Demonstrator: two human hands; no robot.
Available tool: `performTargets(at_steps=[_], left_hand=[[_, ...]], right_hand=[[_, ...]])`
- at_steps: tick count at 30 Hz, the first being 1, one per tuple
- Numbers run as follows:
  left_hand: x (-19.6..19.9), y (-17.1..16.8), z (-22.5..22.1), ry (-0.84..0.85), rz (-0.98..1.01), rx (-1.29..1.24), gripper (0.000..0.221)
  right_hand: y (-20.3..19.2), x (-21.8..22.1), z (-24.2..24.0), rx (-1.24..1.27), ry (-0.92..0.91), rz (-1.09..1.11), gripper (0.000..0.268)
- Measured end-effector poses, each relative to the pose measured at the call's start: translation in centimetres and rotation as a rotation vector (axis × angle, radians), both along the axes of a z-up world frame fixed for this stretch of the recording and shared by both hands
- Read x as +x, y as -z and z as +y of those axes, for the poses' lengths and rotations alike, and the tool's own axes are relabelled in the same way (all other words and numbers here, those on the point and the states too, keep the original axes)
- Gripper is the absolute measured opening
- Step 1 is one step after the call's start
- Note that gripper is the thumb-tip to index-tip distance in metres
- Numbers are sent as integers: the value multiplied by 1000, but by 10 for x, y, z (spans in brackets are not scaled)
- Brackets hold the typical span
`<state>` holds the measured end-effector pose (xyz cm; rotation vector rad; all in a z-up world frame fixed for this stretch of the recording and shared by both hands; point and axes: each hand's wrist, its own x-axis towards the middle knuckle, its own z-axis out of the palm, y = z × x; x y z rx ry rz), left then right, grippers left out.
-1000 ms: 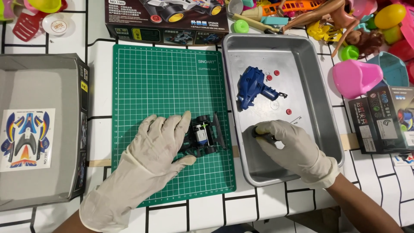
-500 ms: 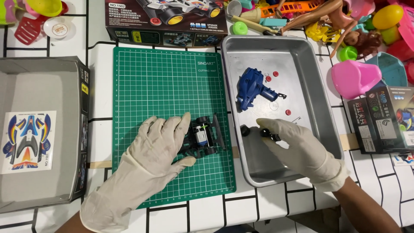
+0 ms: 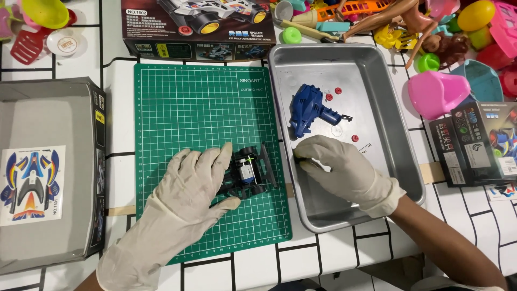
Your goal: Assembling a small plastic toy car model on a cutting mat, fitting internal components like gears and axles.
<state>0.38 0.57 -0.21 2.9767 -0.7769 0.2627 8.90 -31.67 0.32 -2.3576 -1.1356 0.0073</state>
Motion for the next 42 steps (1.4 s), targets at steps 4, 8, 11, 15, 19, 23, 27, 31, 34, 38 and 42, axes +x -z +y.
performTargets(at_steps=[4, 8, 11, 15, 19, 23, 27, 31, 34, 38, 42], left_hand=[[0, -3, 1, 12, 35, -14, 88], [2, 5, -1, -8, 23, -4, 93], [3, 5, -1, -5, 41, 10, 94], [1, 5, -2, -17, 8, 12, 93], [1, -2, -1, -2, 39, -13, 90], [2, 0, -2, -6, 26, 0, 92], [1, 3, -3, -14, -3, 27, 95], [1, 4, -3, -36, 13, 26, 96], [-1, -3, -2, 20, -2, -1, 88], [-1, 2, -4, -35, 7, 69, 95], [0, 2, -4, -29, 29, 84, 96]], right_hand=[[-16, -3, -12, -25, -23, 49, 20], [-18, -10, -28, -42, 11, 49, 25], [-17, -12, -29, -16, 30, 44, 23], [-18, -14, -27, -67, 141, 20, 23], [-14, -12, -34, 12, 51, 5, 23], [-13, -8, -35, -39, 76, 36, 20], [-16, -6, -30, -84, 53, -63, 11], [-15, 0, -30, -78, 31, -14, 11], [-12, 0, -27, -268, 61, 146, 23], [-8, -15, -22, -539, 5, -111, 23], [-12, -28, -13, -503, 36, -197, 14]])
